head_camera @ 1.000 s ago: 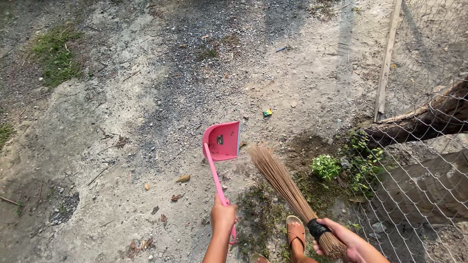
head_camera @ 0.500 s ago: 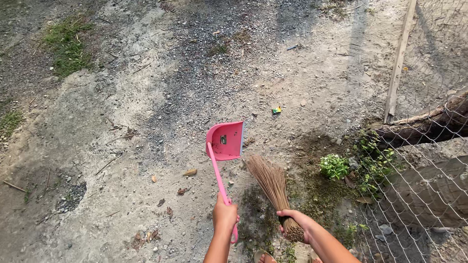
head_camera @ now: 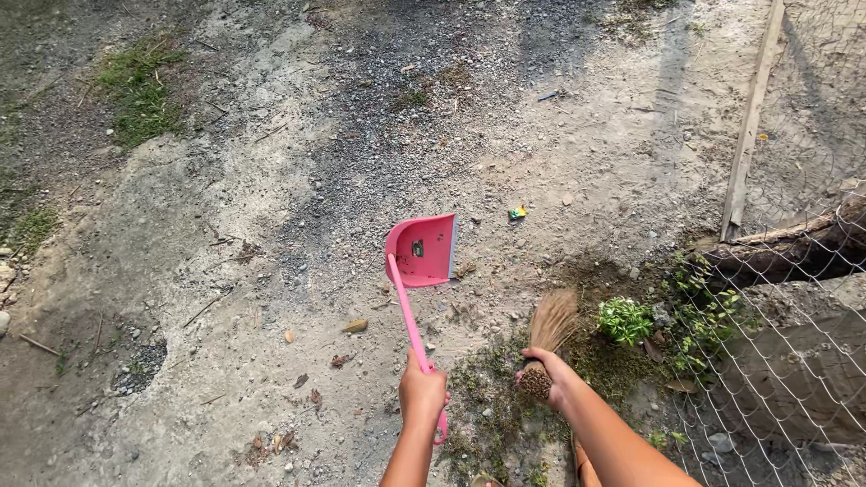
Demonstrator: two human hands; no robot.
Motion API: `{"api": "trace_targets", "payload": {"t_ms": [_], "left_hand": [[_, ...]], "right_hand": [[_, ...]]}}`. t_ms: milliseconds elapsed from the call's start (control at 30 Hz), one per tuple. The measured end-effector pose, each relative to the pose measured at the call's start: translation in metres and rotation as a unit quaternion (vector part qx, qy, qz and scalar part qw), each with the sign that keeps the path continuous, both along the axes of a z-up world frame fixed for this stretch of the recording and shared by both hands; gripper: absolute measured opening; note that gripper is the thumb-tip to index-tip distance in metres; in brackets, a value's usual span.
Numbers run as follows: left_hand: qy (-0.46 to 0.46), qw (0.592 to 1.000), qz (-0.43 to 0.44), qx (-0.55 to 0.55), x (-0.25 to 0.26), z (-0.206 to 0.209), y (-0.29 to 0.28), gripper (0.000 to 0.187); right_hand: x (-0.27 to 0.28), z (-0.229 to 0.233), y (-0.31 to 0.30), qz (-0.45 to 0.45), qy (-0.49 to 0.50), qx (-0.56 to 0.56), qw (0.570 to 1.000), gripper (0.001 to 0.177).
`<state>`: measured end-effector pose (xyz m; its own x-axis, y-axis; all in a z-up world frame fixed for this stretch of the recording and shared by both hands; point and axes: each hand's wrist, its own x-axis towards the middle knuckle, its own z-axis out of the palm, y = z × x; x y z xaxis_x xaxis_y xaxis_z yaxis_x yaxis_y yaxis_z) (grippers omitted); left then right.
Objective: The person sweeps dirt and debris from a concrete outdoor surface using a hand broom and a dustpan, moving along a fence line and past several potted plants.
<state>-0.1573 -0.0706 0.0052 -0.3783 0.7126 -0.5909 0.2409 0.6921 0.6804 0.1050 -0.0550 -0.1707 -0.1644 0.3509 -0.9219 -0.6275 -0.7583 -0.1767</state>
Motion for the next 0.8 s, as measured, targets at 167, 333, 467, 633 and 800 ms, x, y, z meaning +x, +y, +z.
{"api": "trace_targets", "payload": {"t_ms": [167,333,467,633,800], "left_hand": [[-0.014,1.0,0.01,0.005,0.008,0.008,0.013,0.057],[0.012,1.0,0.024,-0.002,0.022,-0.001,0.032,0.041],[0.001,0.998,0.054,0.014,0.041,-0.004,0.052,0.051],[0.008,0.996,0.085,0.015,0.072,-0.019,0.072,0.054],[0.023,0.993,0.117,-0.015,0.105,-0.029,0.087,0.064]], "right_hand": [[-0.02,0.067,0.006,0.212,0.057,0.056,0.974,0.035],[0.051,0.125,0.032,0.299,-0.058,0.055,0.951,0.041],[0.155,0.087,0.073,0.246,-0.093,0.058,0.963,0.037],[0.215,0.017,0.135,0.086,-0.121,0.001,0.989,0.035],[0.158,0.007,0.156,0.15,-0.037,-0.015,0.988,0.035]]}}
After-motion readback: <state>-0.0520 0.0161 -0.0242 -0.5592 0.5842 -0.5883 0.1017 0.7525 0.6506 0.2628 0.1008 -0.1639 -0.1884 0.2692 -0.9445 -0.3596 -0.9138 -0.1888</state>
